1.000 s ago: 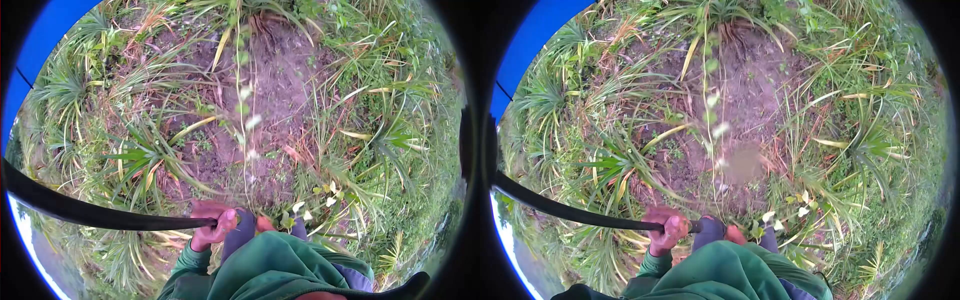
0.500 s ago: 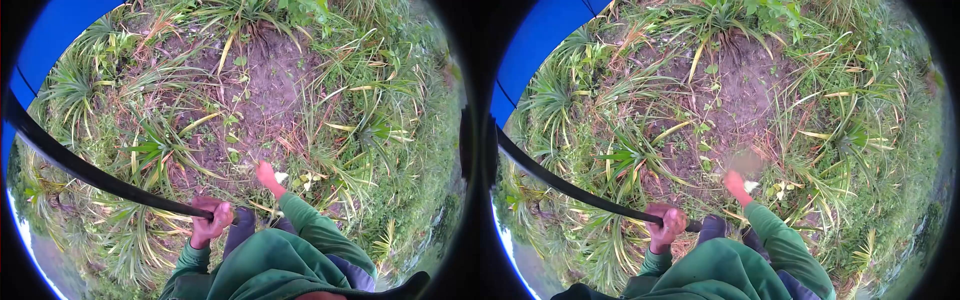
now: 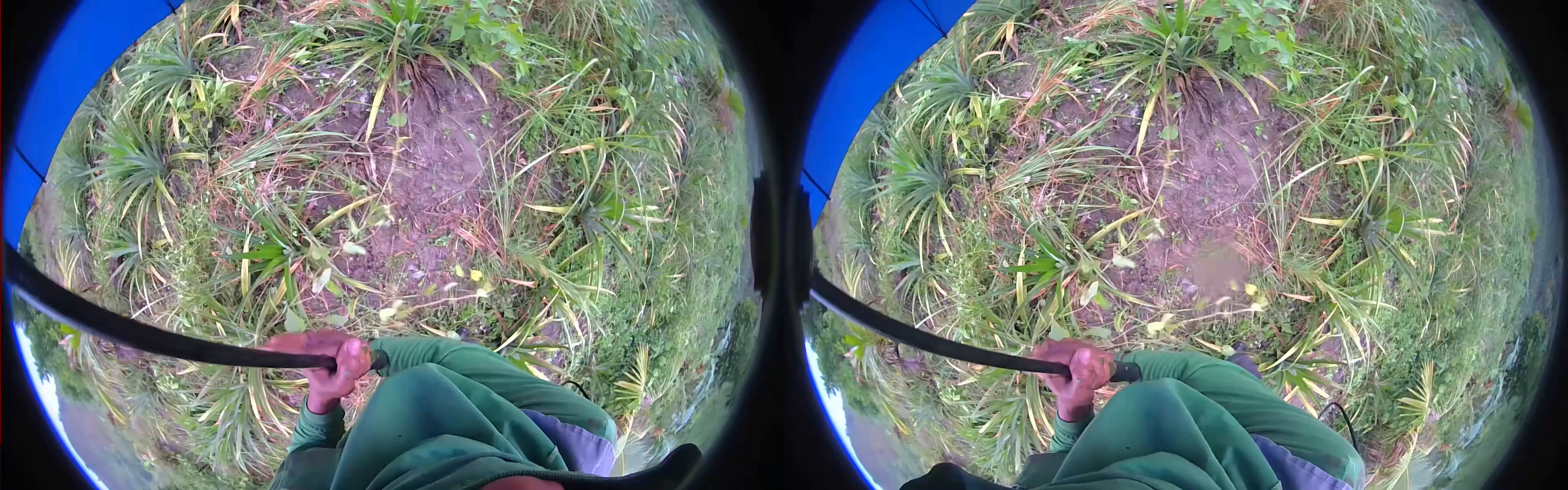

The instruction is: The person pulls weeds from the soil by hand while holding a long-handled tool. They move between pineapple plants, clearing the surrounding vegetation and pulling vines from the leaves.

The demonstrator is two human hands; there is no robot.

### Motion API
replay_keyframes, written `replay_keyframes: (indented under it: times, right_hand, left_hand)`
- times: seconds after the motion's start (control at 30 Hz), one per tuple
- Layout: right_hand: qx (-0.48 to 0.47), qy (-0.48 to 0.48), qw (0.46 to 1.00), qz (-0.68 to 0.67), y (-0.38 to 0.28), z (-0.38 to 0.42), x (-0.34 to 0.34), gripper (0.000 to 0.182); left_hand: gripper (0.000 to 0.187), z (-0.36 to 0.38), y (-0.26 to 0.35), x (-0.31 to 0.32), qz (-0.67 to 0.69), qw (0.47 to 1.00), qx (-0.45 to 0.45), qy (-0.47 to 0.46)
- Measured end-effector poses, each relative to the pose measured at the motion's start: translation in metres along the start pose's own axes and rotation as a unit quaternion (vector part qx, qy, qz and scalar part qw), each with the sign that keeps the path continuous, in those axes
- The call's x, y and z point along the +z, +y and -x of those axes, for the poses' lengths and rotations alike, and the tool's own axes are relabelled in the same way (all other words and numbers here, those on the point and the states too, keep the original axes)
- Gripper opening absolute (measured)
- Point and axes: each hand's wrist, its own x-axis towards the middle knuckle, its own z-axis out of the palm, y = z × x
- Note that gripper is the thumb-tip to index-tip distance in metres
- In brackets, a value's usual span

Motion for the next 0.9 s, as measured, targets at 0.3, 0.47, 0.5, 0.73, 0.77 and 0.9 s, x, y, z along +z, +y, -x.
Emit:
replay_keyframes:
  times: [0.3,0.47,0.5,0.73,0.77,0.9]
  right_hand:
    - [-0.023,-0.011,0.999,0.032,-0.037,0.046,-0.012,0.040]
    - [-0.006,0.058,0.997,0.049,-0.017,0.106,-0.055,0.045]
    - [-0.001,0.078,0.995,0.054,-0.010,0.122,-0.064,0.046]
    - [0.182,0.230,0.955,0.042,0.047,0.285,-0.141,0.056]
    - [0.256,0.227,0.939,0.019,0.058,0.313,-0.148,0.060]
    - [0.431,0.248,0.868,0.023,0.104,0.425,-0.156,0.063]
  left_hand:
    - [0.020,-0.027,0.035,0.042,-0.260,0.948,0.183,0.028]
    - [0.050,-0.046,0.025,0.084,-0.066,0.991,0.071,-0.095]
    - [0.050,-0.047,0.022,0.092,-0.060,0.991,0.063,-0.103]
    - [0.045,-0.051,-0.007,0.140,-0.115,0.982,0.063,-0.133]
    - [0.042,-0.052,-0.006,0.150,-0.063,0.991,0.010,-0.122]
    - [0.039,-0.058,-0.014,0.185,-0.056,0.992,-0.015,-0.110]
